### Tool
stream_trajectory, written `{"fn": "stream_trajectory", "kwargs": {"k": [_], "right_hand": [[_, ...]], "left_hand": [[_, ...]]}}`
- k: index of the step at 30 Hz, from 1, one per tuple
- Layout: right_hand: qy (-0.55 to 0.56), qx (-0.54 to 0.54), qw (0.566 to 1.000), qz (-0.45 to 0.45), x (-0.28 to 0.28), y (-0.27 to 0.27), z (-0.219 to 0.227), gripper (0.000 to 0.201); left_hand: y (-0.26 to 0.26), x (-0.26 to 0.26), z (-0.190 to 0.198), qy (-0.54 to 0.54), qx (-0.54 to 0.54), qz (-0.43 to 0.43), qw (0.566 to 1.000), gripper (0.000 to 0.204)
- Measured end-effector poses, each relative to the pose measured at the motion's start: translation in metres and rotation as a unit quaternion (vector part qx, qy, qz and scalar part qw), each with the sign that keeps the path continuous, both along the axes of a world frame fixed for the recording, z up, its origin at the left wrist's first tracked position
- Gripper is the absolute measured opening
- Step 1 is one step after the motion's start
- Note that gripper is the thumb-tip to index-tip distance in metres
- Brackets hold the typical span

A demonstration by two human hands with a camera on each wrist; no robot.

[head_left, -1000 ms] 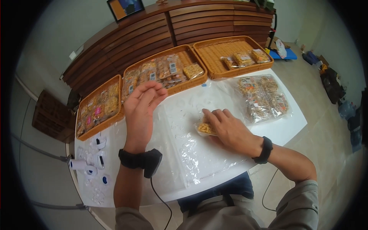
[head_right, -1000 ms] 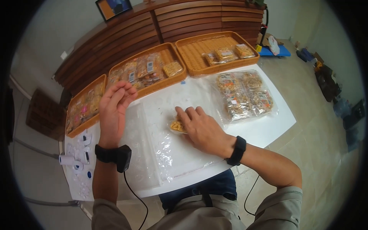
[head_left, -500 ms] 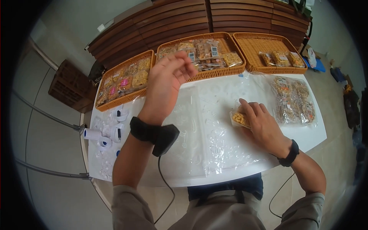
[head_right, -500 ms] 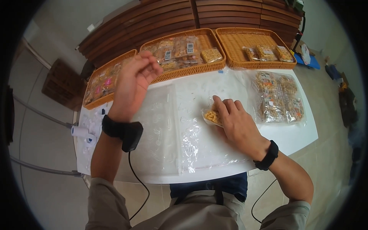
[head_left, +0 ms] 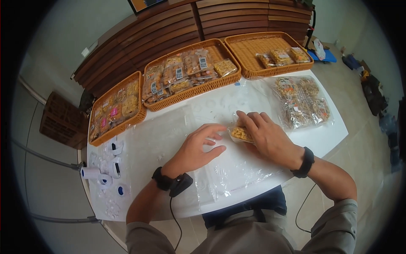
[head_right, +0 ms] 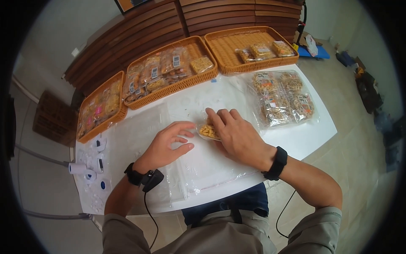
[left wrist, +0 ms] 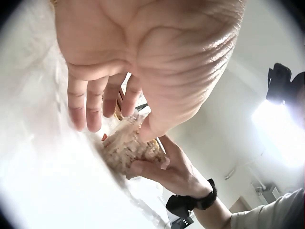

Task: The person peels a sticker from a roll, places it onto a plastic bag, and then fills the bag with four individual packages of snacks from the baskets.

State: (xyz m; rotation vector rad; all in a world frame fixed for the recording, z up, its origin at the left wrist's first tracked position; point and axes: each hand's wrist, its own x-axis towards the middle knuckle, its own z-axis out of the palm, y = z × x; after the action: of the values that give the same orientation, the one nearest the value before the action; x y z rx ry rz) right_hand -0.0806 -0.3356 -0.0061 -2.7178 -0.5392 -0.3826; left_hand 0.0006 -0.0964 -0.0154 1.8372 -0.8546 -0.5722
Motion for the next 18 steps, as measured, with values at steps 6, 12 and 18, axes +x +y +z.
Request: {"fn": "stream_trajectory", "kwargs": {"k": [6, 12, 18], "right_hand": [[0.009, 0.009, 1.0, -0.001, -0.001, 0.001, 0.003, 0.076], [0.035, 0.02, 0.999, -0.004, 0.001, -0.001, 0.006, 0.076], [0.103, 0.104, 0.988, -0.047, -0.004, -0.006, 0.025, 0.07]], "left_hand": [[0.011, 0.002, -0.01, -0.021, -0.041, -0.056, 0.997, 0.047], [0.013, 0.003, -0.02, -0.103, -0.04, -0.168, 0.98, 0.038], [0.015, -0.005, -0.021, -0.202, -0.006, -0.181, 0.963, 0.034]]}}
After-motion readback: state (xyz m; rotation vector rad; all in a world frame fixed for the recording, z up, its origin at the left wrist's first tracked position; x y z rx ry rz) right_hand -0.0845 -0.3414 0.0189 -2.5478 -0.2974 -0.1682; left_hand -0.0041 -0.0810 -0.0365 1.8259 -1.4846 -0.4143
